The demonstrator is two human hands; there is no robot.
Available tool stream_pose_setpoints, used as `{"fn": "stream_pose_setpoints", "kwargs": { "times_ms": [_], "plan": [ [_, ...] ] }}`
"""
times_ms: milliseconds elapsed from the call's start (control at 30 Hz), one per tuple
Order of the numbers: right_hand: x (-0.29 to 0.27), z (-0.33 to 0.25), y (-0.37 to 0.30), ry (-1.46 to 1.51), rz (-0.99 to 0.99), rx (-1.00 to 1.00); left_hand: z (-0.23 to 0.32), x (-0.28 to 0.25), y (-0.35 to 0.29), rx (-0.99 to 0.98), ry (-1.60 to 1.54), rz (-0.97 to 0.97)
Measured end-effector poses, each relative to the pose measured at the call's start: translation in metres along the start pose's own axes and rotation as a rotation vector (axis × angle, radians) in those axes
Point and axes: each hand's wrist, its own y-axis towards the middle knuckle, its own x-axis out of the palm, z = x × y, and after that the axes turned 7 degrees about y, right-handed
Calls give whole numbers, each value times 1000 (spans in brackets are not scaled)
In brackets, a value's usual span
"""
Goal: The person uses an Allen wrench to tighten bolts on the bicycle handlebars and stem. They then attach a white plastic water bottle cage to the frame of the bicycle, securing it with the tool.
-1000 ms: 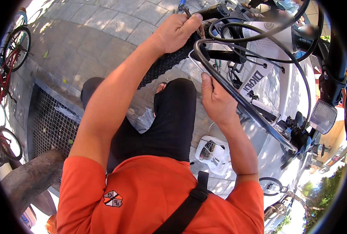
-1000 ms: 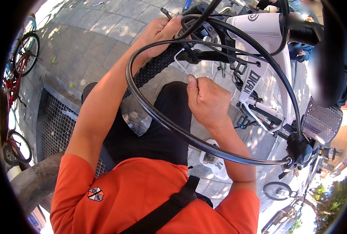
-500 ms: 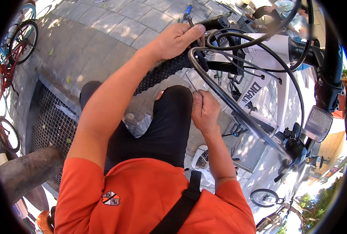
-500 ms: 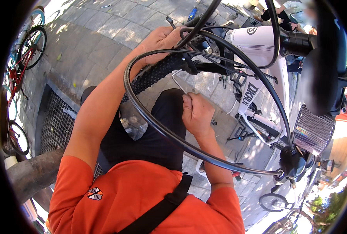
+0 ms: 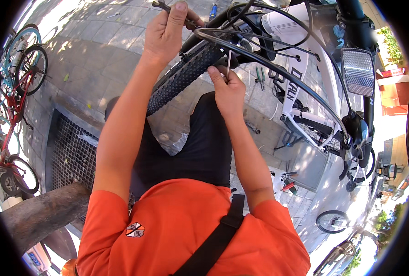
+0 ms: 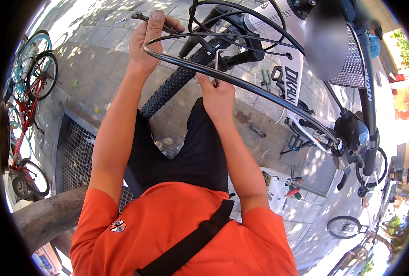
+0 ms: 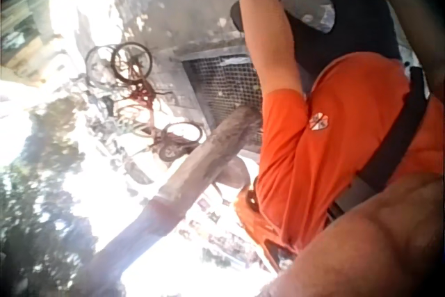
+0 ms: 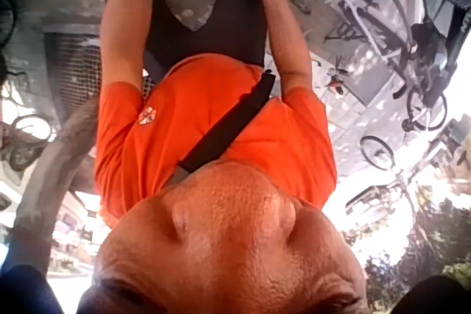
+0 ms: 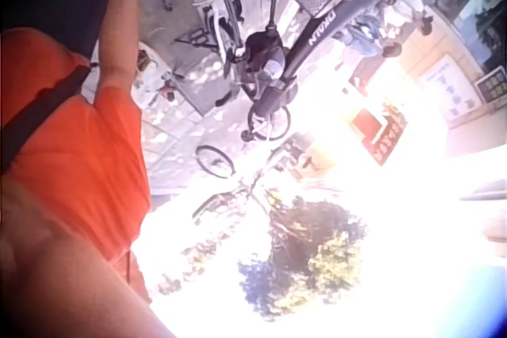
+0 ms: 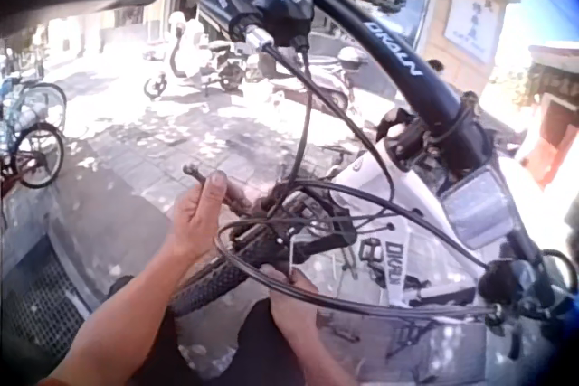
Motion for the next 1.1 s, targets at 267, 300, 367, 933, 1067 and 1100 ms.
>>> {"fn": "stream_pose_setpoints", "kwargs": {
  "times_ms": [267,300,367,933,1067,1100],
  "plan": [
    [21,26,22,499,151,173,-16,-22,-80,-271,36,30],
    [19,29,24,485,162,164,-19,-21,-83,-301,43,41],
    [12,35,12,364,158,12,-25,-25,-90,-376,-16,64],
    [-2,42,5,27,-133,-260,-8,-2,-101,-159,755,-246],
    [-24,56,-21,-65,-20,-230,5,17,-99,6,1068,-288],
    [-28,57,-26,-69,-1,-206,9,18,-91,-15,1151,-388]
  ]
}}
